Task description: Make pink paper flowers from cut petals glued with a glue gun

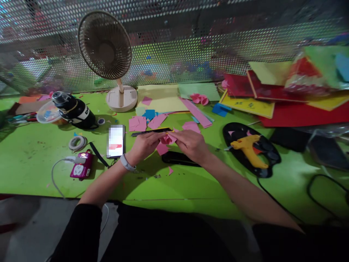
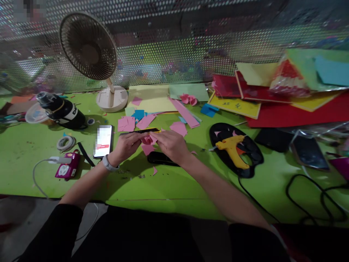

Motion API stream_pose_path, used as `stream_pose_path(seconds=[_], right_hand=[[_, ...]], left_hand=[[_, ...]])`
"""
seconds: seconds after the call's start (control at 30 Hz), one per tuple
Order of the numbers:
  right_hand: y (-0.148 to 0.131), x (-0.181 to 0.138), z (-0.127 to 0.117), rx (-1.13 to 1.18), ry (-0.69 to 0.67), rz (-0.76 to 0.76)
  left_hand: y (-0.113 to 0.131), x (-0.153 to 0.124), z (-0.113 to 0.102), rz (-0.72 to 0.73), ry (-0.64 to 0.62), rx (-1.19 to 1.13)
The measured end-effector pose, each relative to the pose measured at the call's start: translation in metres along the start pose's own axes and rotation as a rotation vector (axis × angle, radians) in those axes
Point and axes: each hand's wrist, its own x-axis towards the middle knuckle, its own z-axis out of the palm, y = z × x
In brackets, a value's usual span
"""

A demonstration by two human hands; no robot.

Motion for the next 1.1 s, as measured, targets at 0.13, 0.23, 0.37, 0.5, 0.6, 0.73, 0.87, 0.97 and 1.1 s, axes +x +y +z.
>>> stream_pose_path(seconds=[0.13, 0.23, 0.37, 0.5, 0.6, 0.73, 0.87, 0.97, 1.1], right_hand=[[-0.001, 0.0, 0.0, -0.006, 0.033, 0.031], [-0.004, 0.001, 0.001, 0.01, 0.039, 0.056], [-0.006, 0.002, 0.002, -0.026, 0.015, 0.035], [-0.009, 0.003, 0.002, -0.067, 0.009, -0.014], [-0.012, 0.002, 0.004, -0.104, 0.028, 0.007], [-0.018, 0.0, 0.008, -0.096, 0.074, 0.068], [-0.023, 0.003, 0.007, -0.054, 0.133, 0.105], [-0.026, 0.005, 0.005, -0.047, 0.143, 0.142], [-0.032, 0.006, 0.007, -0.098, 0.122, 0.081]], left_hand=[[-0.002, 0.0, 0.003, -0.051, 0.022, -0.057], [0.0, 0.0, 0.005, -0.071, 0.025, -0.017], [0.004, -0.001, 0.006, 0.041, 0.014, 0.139], [0.01, 0.0, 0.005, 0.107, 0.038, 0.235], [0.015, 0.002, 0.005, 0.101, 0.029, 0.259], [0.022, 0.002, 0.008, 0.029, 0.066, 0.266], [0.028, 0.0, 0.012, -0.003, 0.066, 0.286], [0.033, -0.003, 0.015, -0.04, 0.019, 0.3], [0.04, -0.004, 0.015, -0.089, -0.023, 0.286]])
